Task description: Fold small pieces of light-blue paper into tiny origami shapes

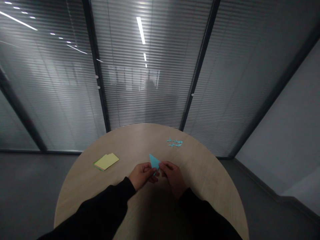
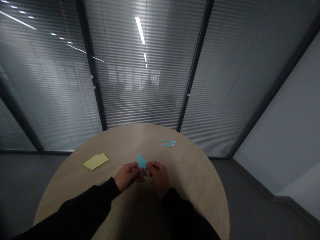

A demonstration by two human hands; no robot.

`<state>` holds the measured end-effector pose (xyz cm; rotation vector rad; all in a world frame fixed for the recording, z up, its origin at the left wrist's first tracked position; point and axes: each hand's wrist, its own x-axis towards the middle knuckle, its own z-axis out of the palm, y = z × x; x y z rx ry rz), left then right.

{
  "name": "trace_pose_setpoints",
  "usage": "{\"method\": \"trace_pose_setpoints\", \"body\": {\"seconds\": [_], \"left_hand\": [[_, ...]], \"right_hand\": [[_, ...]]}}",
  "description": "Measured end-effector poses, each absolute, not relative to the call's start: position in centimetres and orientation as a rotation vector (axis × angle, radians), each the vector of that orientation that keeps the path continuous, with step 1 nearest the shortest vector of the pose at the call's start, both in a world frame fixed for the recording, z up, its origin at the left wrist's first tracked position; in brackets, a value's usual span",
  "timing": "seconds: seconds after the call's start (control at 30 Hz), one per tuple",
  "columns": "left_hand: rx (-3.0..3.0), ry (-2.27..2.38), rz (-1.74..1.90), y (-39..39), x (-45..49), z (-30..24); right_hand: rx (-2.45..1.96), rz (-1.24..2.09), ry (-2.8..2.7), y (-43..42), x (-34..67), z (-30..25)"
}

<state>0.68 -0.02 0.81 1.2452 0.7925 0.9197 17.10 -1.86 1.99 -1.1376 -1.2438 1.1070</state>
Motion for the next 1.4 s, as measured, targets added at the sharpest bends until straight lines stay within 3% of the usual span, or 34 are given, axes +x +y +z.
{"method": "trace_pose_setpoints", "body": {"seconds": [1.4], "left_hand": [[1.321,0.858,0.958,-0.2,0.9,1.0]], "right_hand": [[-1.176,1.111,-1.230,-1.4,17.4,1.4]]}}
